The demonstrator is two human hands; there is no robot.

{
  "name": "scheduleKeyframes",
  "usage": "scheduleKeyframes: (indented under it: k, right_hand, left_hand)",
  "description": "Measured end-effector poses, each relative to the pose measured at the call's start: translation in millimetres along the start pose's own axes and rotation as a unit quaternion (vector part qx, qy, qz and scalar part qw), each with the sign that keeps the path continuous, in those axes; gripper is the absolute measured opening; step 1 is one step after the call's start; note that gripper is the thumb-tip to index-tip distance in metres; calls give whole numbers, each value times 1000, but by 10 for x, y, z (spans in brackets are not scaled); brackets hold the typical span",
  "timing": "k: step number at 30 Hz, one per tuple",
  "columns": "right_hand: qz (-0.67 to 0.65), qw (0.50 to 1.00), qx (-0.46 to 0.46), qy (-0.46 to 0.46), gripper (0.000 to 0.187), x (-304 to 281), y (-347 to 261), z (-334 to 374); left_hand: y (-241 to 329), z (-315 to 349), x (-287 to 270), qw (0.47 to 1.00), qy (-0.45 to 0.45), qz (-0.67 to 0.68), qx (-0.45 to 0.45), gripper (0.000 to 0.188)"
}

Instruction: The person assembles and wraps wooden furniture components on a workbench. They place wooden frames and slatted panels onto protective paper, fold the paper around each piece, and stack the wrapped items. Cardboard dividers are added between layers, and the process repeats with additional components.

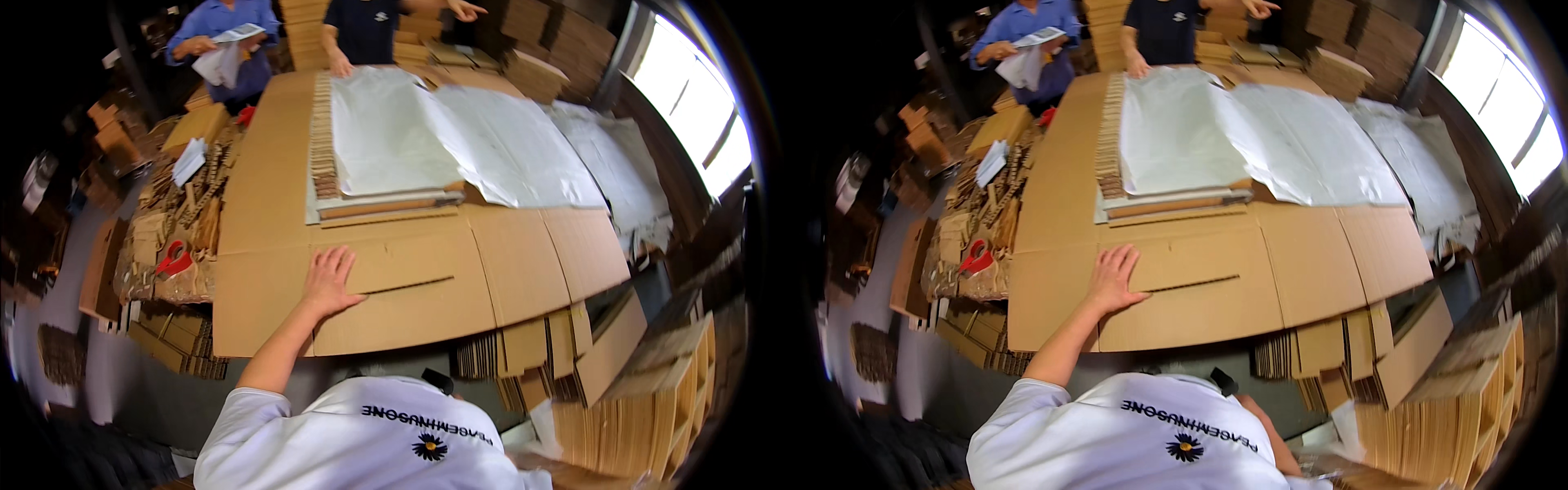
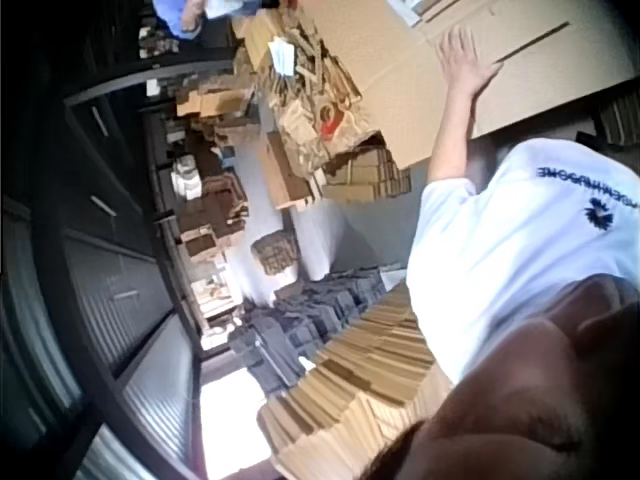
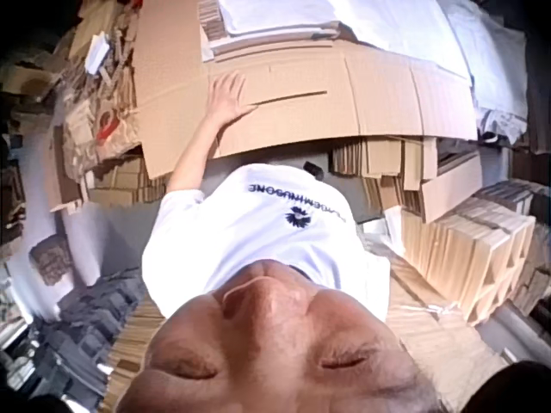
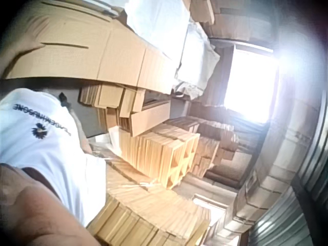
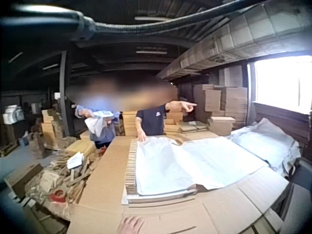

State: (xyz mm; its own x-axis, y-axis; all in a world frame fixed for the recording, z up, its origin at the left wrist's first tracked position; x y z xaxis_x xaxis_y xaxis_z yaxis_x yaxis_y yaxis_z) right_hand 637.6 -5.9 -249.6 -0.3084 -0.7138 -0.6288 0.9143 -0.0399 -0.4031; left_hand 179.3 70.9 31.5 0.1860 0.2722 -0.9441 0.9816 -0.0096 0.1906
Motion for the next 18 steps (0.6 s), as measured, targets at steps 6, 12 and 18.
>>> scheduleKeyframes:
  k: [6, 12, 18]
  right_hand:
    - [-9, 998, -30, -47, 30, 303, -111, 110]
    - [-19, 989, -93, -112, 31, 709, -381, 48]
    - [-37, 963, -178, -200, 33, 1186, -517, 137]
  left_hand:
    - [441, -655, -448, 988, 117, 33, 100, 76]
    - [798, -2039, -294, 975, 184, -28, 122, 58]
    - [1023, -2541, 126, 976, 150, -139, 71, 32]
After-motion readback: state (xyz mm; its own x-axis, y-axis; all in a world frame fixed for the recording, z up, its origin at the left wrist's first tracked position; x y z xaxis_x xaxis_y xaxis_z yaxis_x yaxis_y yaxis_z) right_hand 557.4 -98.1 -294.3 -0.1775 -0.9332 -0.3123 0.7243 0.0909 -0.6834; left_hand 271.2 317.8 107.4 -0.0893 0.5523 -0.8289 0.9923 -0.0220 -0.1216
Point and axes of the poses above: each hand's wrist, its own z-axis away from the middle knuckle, its own x-axis out of the palm, y = z × x, the point moved 4 cm from there along -z, towards the middle knuckle, and after that the axes turned 1 degree about -y, right-handed, at the moved point
